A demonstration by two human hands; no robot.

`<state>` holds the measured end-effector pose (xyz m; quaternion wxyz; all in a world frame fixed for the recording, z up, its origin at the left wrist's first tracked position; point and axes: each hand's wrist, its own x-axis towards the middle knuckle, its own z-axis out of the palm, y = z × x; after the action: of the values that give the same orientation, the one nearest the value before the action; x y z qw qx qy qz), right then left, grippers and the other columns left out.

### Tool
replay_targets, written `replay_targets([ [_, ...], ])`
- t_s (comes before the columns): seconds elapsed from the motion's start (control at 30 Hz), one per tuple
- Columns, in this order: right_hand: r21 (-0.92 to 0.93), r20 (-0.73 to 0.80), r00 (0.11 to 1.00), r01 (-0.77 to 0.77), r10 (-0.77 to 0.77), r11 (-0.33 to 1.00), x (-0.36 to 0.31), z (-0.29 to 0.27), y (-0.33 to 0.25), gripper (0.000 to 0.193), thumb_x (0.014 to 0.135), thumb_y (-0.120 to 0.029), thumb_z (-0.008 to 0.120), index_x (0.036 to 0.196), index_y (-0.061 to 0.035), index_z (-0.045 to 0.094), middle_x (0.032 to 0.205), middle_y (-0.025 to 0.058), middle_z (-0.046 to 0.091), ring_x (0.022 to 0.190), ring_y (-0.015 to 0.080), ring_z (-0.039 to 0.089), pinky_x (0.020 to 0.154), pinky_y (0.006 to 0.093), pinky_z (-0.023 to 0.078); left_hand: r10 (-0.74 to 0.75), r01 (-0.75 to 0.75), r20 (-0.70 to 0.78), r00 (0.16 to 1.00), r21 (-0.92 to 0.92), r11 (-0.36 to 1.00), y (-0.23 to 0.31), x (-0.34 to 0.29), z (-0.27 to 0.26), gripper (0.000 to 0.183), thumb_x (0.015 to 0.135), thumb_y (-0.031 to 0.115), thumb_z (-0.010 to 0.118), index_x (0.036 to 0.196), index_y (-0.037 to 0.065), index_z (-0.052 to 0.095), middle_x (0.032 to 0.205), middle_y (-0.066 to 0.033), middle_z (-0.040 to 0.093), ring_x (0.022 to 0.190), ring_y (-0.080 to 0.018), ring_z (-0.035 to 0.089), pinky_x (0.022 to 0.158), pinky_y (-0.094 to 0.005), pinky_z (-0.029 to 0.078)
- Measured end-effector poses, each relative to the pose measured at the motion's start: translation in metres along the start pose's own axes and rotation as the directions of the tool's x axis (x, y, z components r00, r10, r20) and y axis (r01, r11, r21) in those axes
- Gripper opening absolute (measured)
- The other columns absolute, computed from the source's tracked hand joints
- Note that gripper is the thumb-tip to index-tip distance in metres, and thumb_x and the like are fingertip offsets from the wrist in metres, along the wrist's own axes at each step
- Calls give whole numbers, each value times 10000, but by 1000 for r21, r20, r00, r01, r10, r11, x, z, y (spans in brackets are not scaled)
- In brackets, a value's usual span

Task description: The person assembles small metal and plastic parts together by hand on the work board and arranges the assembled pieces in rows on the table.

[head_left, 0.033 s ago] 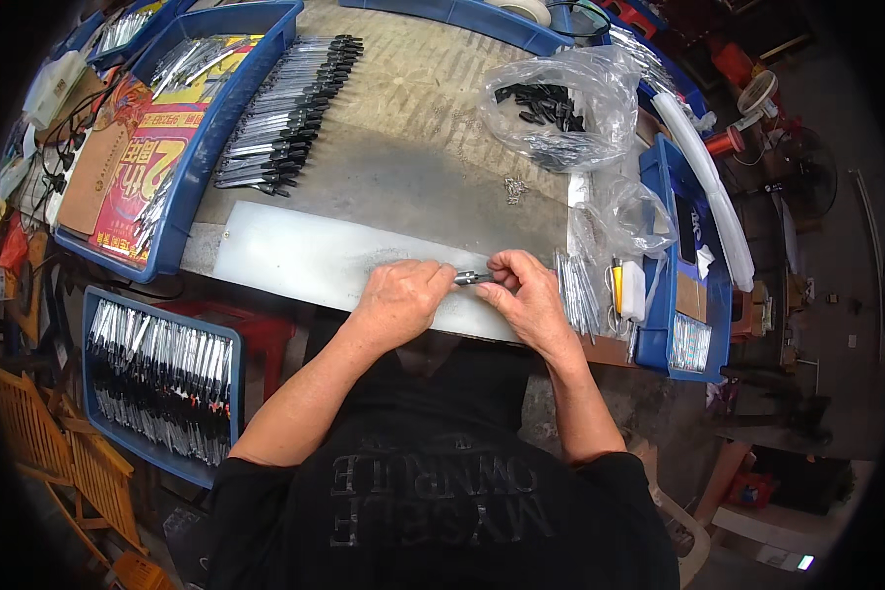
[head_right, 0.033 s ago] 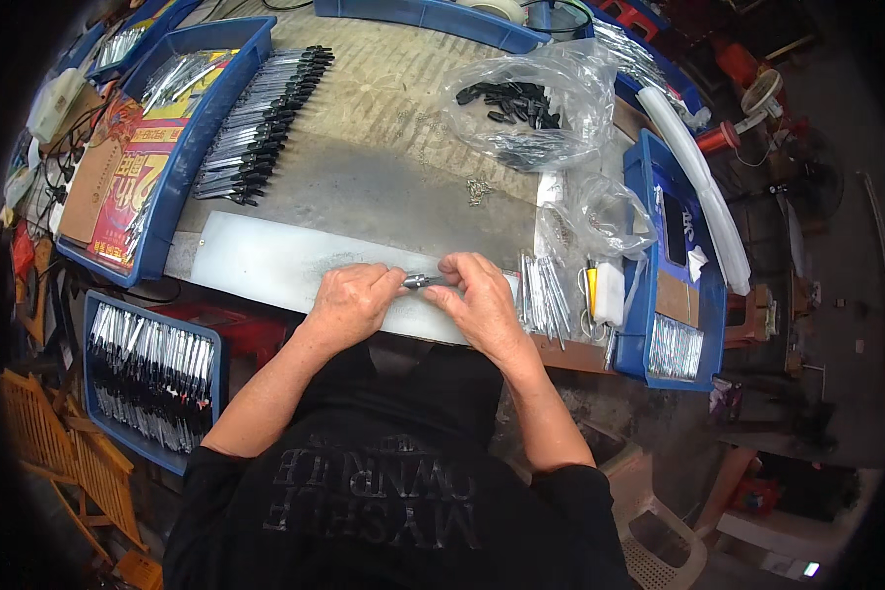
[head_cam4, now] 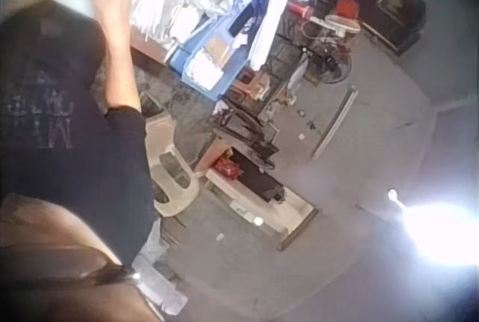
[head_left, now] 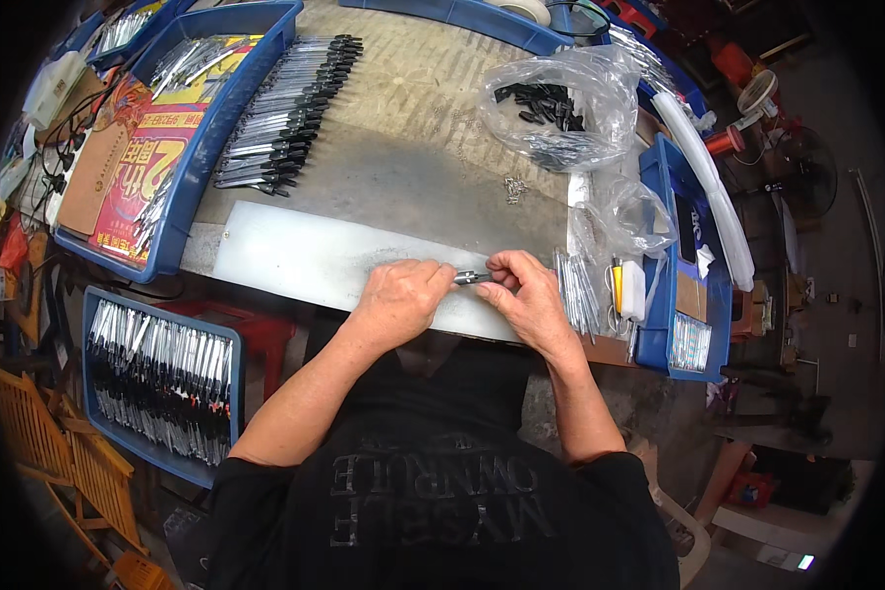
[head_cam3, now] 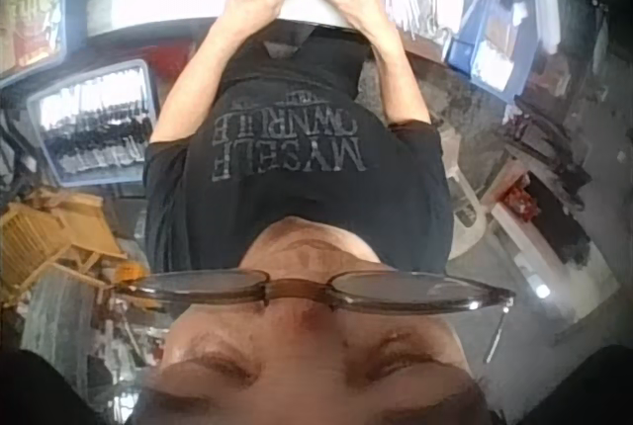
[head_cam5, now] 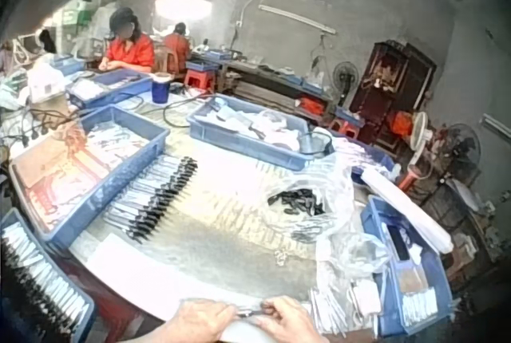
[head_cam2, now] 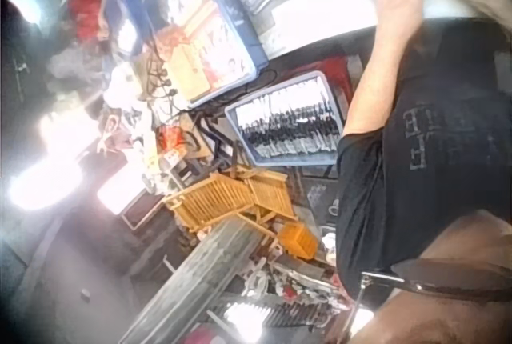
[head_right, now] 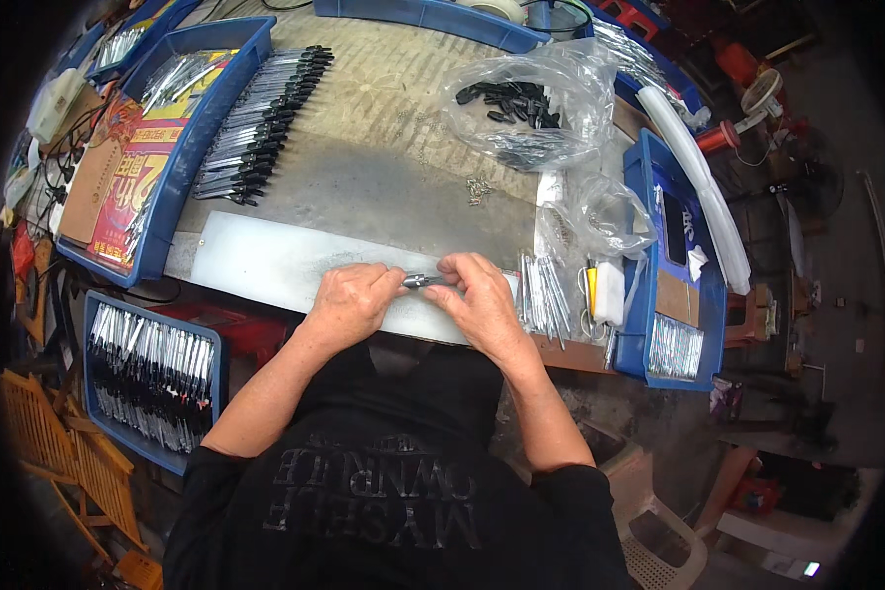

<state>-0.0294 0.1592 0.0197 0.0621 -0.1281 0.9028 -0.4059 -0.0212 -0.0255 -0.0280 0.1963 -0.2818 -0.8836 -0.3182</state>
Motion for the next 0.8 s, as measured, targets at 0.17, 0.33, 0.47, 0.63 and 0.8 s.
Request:
replay_targets([
  [0.17,38,-15,996,83,-83,996,1,3,3,219,790,-133,632,942,18,584,821,106,578,681,172,541,616,278,445,12,-12,-21,1000,-7,1000,0,1,1,151,722,145,648,777,51,544,593,-58,502,535,-223,550,467,-338,439],
  [0.33,-2,-60,988,145,-145,989,9,10,7,204,849,-164,559,910,27,595,780,121,582,652,230,554,590,315,427,13,-13,-6,1000,16,1000,-3,5,0,153,720,150,652,769,53,543,588,-57,497,529,-217,546,465,-333,437],
  [0.47,-13,-24,991,132,-132,991,11,17,4,213,855,-201,536,876,0,604,735,146,571,698,301,553,634,364,427,26,-25,-23,999,25,999,-3,4,2,151,723,148,649,759,53,537,580,-56,490,523,-218,542,463,-333,433],
  [0.63,26,-13,998,65,-64,998,12,19,2,180,817,-178,577,794,-6,626,678,138,569,649,294,550,591,366,420,37,-37,-32,999,1,999,-3,4,2,151,725,149,646,749,51,533,568,-56,481,514,-219,536,461,-337,429],
  [0.8,163,34,999,31,-37,986,13,17,5,161,803,-155,596,797,3,626,670,120,566,629,234,541,574,329,409,58,-58,-41,997,-3,998,-5,5,-1,142,719,139,645,750,54,536,560,-56,473,511,-217,534,455,-335,420],
])
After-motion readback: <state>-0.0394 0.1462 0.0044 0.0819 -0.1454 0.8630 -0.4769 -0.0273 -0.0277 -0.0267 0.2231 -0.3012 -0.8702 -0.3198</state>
